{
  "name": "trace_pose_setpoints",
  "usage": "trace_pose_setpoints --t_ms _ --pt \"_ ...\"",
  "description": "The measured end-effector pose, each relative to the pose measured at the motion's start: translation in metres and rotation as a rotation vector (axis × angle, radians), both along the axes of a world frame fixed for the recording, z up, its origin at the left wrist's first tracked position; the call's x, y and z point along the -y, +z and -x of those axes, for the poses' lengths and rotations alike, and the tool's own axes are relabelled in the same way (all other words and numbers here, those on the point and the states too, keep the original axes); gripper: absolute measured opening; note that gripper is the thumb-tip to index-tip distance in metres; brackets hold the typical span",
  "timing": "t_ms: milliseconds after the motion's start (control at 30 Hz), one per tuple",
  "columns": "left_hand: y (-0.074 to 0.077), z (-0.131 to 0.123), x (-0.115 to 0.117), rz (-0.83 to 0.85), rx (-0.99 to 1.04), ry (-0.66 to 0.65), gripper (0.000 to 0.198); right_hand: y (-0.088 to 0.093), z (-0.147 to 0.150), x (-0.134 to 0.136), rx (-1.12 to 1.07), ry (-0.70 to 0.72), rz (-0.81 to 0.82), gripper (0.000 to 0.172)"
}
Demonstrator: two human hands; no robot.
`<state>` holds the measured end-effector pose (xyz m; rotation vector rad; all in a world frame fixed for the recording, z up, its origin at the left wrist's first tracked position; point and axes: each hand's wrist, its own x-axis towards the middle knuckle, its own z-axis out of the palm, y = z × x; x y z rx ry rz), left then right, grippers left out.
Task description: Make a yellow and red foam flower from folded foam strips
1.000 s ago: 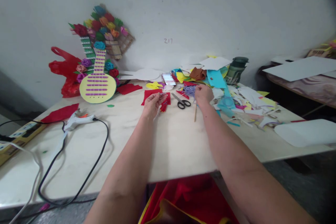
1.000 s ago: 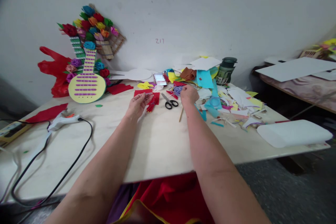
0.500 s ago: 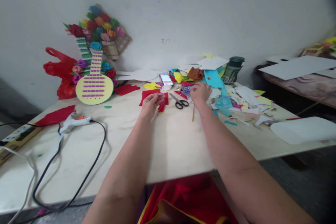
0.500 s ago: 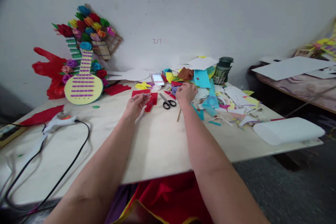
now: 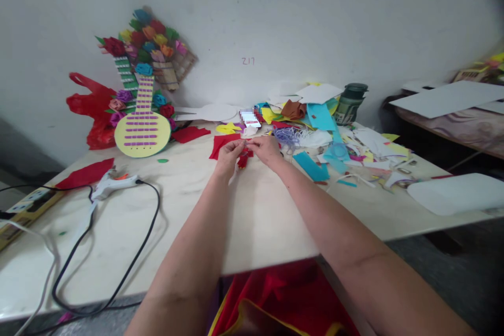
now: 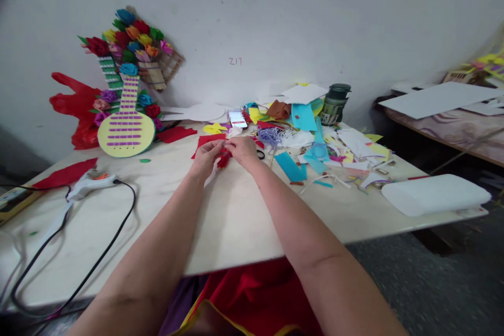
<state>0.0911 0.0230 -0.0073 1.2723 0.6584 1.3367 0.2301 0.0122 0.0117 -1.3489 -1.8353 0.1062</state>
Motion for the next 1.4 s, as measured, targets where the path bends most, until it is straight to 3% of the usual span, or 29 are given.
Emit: trace_pose_setpoints --t_ms 133,200,300,367,467,533,633,800,933,1133,1233,1400 --pt "-0.001 0.000 -0.001 -0.019 -0.114 0.081 0.032 0.000 -0.004 -0.003 0.009 -0.043 0.001 0.019" --pt "-0.002 0.001 -0.002 -0.033 -0.277 0.201 0.036 0.001 -0.011 -0.006 -0.041 -0.113 -0.001 0.022" --pt "0.001 0.002 -0.002 -0.076 -0.694 0.456 0.037 0.003 -0.035 -0.011 -0.188 -0.399 -0.055 0.028" --pt "0.003 0.002 0.000 -0.120 -0.985 0.555 0.038 0.003 -0.057 -0.014 -0.277 -0.633 -0.128 0.032" --pt "0.006 0.000 0.004 -0.139 -1.275 0.564 0.038 0.000 -0.085 -0.014 -0.306 -0.888 -0.270 0.033" --pt "0.006 -0.001 0.006 -0.123 -1.361 0.551 0.036 -0.002 -0.093 -0.014 -0.280 -0.960 -0.318 0.032" --pt "0.005 0.000 0.006 -0.097 -1.388 0.530 0.032 -0.005 -0.089 -0.014 -0.171 -0.893 -0.347 0.022" --pt "0.002 0.003 0.002 -0.089 -1.316 0.533 0.029 -0.005 -0.067 -0.014 -0.067 -0.680 -0.308 0.022" --pt "0.000 0.003 0.000 -0.076 -1.153 0.605 0.030 -0.004 -0.042 -0.011 -0.139 -0.487 -0.090 0.026" --pt "-0.001 0.003 0.000 -0.159 -0.866 0.722 0.027 -0.008 -0.007 -0.006 -0.601 -0.042 0.462 0.042" --pt "-0.002 0.000 0.002 -0.242 -0.770 0.682 0.023 -0.009 0.003 -0.003 -0.897 0.044 0.541 0.038" --pt "-0.001 -0.007 0.009 -0.293 -0.605 0.484 0.030 -0.012 0.004 -0.005 -1.184 0.093 0.465 0.030"
